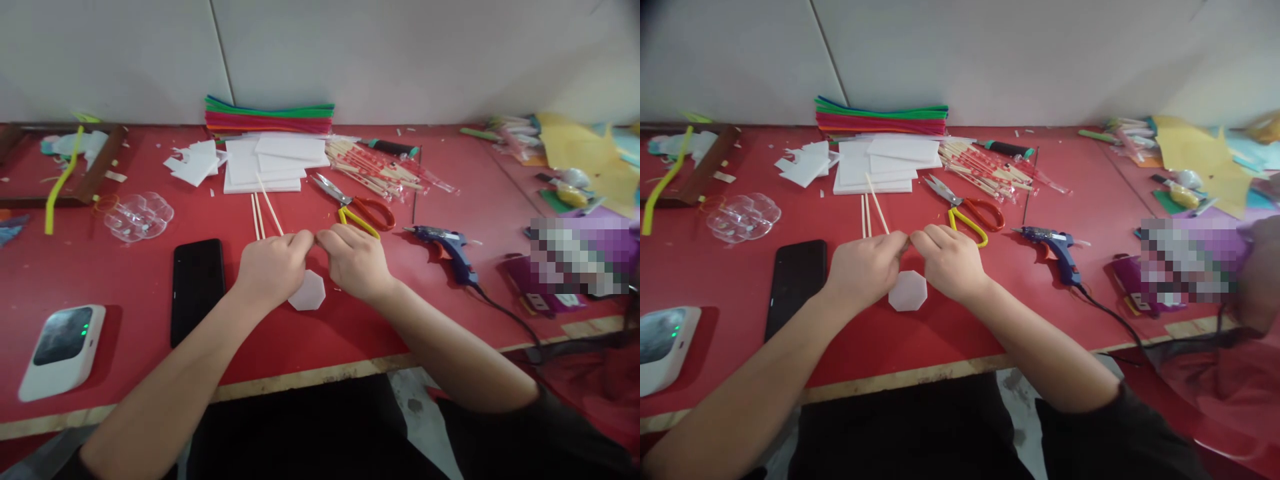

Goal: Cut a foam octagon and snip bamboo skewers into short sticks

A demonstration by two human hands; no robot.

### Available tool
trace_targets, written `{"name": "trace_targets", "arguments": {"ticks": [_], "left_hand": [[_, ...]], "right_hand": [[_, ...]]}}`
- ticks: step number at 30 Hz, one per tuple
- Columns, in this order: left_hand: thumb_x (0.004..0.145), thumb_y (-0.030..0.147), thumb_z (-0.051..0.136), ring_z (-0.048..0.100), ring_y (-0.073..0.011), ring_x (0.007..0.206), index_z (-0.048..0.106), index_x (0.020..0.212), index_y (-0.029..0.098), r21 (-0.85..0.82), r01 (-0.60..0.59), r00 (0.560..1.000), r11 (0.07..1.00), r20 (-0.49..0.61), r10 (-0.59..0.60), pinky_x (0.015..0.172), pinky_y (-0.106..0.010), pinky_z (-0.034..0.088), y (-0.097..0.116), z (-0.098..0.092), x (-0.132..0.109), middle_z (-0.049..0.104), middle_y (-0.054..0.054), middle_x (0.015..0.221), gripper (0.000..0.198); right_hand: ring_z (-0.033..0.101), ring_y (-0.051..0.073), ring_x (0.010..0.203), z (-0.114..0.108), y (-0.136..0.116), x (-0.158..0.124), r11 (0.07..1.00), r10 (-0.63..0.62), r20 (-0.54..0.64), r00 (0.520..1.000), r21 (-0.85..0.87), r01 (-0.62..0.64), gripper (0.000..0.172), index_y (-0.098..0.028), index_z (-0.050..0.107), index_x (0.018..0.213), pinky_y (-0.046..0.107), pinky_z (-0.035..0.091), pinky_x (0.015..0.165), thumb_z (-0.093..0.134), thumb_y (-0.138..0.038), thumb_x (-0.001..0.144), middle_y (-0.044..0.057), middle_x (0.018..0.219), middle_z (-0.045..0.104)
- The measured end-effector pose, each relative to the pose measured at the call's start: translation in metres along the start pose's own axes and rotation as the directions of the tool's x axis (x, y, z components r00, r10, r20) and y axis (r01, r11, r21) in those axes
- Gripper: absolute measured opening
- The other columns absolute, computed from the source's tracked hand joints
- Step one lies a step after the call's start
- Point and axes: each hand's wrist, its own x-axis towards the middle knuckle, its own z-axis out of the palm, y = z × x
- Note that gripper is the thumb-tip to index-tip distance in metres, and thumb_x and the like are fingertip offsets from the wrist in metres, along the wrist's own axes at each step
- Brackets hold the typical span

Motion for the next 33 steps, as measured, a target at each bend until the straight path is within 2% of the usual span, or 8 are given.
{"name": "trace_targets", "arguments": {"ticks": [5, 9, 11, 13, 16, 26, 30, 33], "left_hand": [[0.082, 0.008, 0.046, 0.057, -0.0191, 0.056, 0.061, 0.079, 0.019, 0.023, -0.131, 0.985, 0.991, 0.114, 0.128, 0.048, -0.030, 0.016, -0.009, -0.003, -0.001, 0.063, -0.003, 0.061, 0.019], [0.094, 0.015, 0.043, 0.059, -0.0186, 0.065, 0.062, 0.087, 0.019, -0.238, -0.078, 0.997, 0.968, 0.003, 0.081, 0.051, -0.029, 0.026, -0.009, -0.005, -0.001, 0.067, -0.003, 0.072, 0.021], [0.101, 0.024, 0.040, 0.059, -0.0161, 0.068, 0.062, 0.095, 0.020, -0.517, -0.053, 0.998, 0.854, -0.061, 0.025, 0.056, -0.027, 0.035, -0.008, -0.006, -0.001, 0.065, -0.001, 0.075, 0.023], [0.105, 0.029, 0.038, 0.060, -0.0141, 0.072, 0.062, 0.102, 0.021, -0.759, -0.070, 0.995, 0.647, -0.102, -0.013, 0.065, -0.026, 0.044, -0.007, -0.007, 0.000, 0.064, 0.000, 0.078, 0.025], [0.105, 0.028, 0.041, 0.064, -0.0140, 0.088, 0.064, 0.105, 0.023, -0.910, -0.134, 0.987, 0.391, -0.156, -0.025, 0.082, -0.026, 0.049, -0.005, -0.006, 0.000, 0.068, -0.003, 0.092, 0.023], [0.099, 0.024, 0.057, 0.065, -0.0126, 0.092, 0.070, 0.103, 0.026, -0.975, -0.141, 0.978, 0.170, -0.163, -0.127, 0.086, -0.025, 0.051, -0.002, -0.002, -0.002, 0.069, -0.002, 0.098, 0.014], [0.101, 0.029, 0.053, 0.057, -0.0077, 0.062, 0.068, 0.107, 0.026, -1.000, -0.029, 0.986, 0.007, -0.030, -0.167, 0.062, -0.021, 0.048, 0.000, 0.000, -0.002, 0.068, 0.001, 0.080, 0.016], [0.103, 0.035, 0.048, 0.045, -0.0060, 0.049, 0.067, 0.106, 0.025, -0.995, 0.046, 0.985, -0.087, 0.059, -0.163, 0.050, -0.021, 0.037, 0.001, 0.001, -0.001, 0.065, 0.002, 0.071, 0.021]], "right_hand": [[0.043, 0.014, 0.058, -0.006, 0.009, -0.004, 0.994, -0.102, 0.118, 0.988, 0.047, 0.097, 0.028, -0.019, 0.061, 0.075, 0.030, 0.026, 0.054, 0.040, -0.002, 0.081, 0.001, 0.065, 0.057], [0.054, 0.015, 0.067, -0.014, 0.012, 0.001, 0.956, -0.050, 0.042, 0.998, 0.292, 0.036, 0.026, -0.018, 0.063, 0.087, 0.028, 0.039, 0.060, 0.041, -0.006, 0.090, 0.003, 0.075, 0.063], [0.059, 0.014, 0.072, -0.016, 0.012, 0.003, 0.880, 0.055, -0.046, 0.997, 0.475, -0.027, 0.021, -0.019, 0.063, 0.095, 0.027, 0.045, 0.065, 0.044, -0.010, 0.095, 0.003, 0.081, 0.066], [0.061, 0.013, 0.072, -0.016, 0.013, 0.004, 0.803, 0.148, -0.087, 0.985, 0.592, -0.068, 0.017, -0.020, 0.064, 0.099, 0.026, 0.047, 0.066, 0.048, -0.014, 0.098, 0.002, 0.083, 0.068], [0.064, 0.012, 0.074, -0.016, 0.015, 0.000, 0.739, 0.216, -0.098, 0.971, 0.667, -0.098, 0.014, -0.023, 0.067, 0.102, 0.026, 0.050, 0.067, 0.057, -0.016, 0.096, 0.001, 0.087, 0.071], [0.065, 0.013, 0.074, -0.017, 0.016, -0.006, 0.601, 0.379, -0.058, 0.924, 0.775, -0.197, 0.013, -0.027, 0.070, 0.102, 0.030, 0.054, 0.069, 0.066, -0.021, 0.091, 0.000, 0.090, 0.070], [0.064, 0.015, 0.076, -0.016, 0.016, -0.001, 0.722, 0.360, -0.014, 0.933, 0.638, -0.269, 0.013, -0.024, 0.071, 0.100, 0.030, 0.052, 0.064, 0.060, -0.026, 0.094, 0.004, 0.090, 0.066], [0.062, 0.016, 0.076, -0.010, 0.018, -0.001, 0.793, 0.335, 0.122, 0.934, 0.499, -0.349, 0.020, -0.022, 0.070, 0.108, 0.030, 0.051, 0.064, 0.056, -0.025, 0.095, 0.005, 0.090, 0.067]]}}
